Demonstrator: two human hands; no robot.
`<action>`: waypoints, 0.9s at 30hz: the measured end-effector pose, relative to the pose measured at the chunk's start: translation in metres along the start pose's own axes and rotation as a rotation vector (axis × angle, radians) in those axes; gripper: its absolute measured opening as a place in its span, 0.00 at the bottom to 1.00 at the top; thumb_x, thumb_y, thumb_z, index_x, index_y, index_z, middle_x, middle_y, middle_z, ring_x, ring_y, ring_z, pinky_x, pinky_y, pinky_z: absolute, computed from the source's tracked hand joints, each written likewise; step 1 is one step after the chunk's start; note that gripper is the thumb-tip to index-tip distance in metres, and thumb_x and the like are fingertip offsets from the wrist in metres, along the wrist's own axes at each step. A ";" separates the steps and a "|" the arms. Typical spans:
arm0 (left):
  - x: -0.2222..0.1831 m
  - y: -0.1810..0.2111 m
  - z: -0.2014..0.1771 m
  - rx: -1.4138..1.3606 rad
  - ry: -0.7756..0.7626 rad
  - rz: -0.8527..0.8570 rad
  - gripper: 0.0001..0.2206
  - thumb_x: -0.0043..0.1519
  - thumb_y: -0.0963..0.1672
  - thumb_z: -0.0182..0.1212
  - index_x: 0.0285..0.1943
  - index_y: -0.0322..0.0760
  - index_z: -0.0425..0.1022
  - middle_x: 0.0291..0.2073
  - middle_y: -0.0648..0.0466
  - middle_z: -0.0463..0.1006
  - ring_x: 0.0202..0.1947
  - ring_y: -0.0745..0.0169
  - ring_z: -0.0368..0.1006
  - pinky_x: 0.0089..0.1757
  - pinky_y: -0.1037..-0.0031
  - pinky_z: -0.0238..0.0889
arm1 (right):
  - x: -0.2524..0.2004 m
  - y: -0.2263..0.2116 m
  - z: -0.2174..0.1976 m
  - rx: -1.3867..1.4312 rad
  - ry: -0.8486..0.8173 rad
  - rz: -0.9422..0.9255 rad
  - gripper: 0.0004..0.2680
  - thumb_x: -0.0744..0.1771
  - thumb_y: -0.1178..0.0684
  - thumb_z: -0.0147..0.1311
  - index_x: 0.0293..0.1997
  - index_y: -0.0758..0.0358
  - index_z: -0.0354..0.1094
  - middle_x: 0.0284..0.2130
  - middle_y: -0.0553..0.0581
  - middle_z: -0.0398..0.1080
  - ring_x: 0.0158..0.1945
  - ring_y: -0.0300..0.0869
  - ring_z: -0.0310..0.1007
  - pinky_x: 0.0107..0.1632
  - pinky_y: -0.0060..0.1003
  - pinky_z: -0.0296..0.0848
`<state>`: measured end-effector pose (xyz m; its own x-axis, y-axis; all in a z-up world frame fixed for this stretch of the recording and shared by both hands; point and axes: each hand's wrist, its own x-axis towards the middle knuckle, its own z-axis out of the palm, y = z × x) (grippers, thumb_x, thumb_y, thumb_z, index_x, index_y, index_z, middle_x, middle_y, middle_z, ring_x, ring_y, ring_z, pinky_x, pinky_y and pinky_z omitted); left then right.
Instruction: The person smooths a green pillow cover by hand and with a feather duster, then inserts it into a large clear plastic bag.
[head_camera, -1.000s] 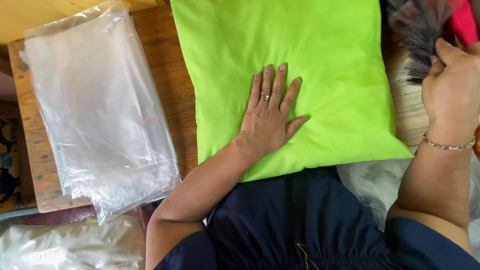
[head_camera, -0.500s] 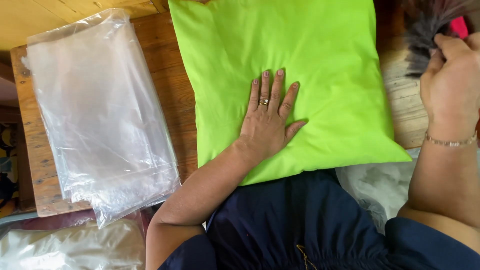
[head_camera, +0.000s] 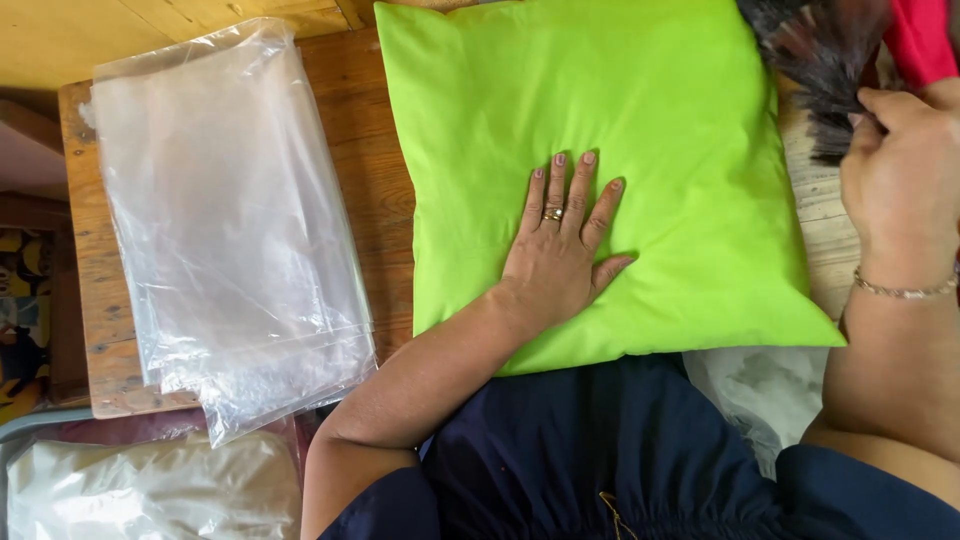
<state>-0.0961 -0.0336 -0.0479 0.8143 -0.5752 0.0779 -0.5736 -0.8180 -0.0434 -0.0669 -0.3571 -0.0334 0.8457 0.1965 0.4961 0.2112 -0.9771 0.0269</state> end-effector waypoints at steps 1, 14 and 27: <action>0.002 0.001 0.000 0.001 -0.032 0.001 0.35 0.63 0.61 0.29 0.73 0.41 0.38 0.69 0.37 0.36 0.69 0.33 0.32 0.64 0.49 0.26 | 0.003 -0.012 -0.015 0.056 0.018 0.051 0.09 0.69 0.67 0.59 0.55 0.73 0.79 0.44 0.66 0.69 0.43 0.54 0.70 0.51 0.39 0.71; 0.000 -0.006 -0.002 -0.042 0.034 0.009 0.35 0.64 0.61 0.31 0.73 0.41 0.40 0.69 0.38 0.37 0.70 0.35 0.35 0.65 0.51 0.30 | -0.003 -0.048 0.001 -0.002 -0.247 -0.041 0.11 0.68 0.59 0.56 0.57 0.59 0.74 0.36 0.60 0.69 0.25 0.45 0.69 0.23 0.38 0.73; -0.007 -0.006 0.006 -0.412 0.550 -0.110 0.40 0.60 0.63 0.23 0.73 0.35 0.34 0.70 0.30 0.32 0.72 0.25 0.26 0.67 0.34 0.23 | -0.072 -0.133 -0.049 0.053 -0.508 0.049 0.22 0.61 0.59 0.48 0.62 0.47 0.62 0.37 0.55 0.57 0.20 0.47 0.65 0.21 0.44 0.69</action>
<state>-0.0974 -0.0247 -0.0545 0.7688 -0.3116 0.5585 -0.5657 -0.7386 0.3666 -0.1800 -0.2450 -0.0296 0.9839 0.1786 0.0112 0.1789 -0.9832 -0.0359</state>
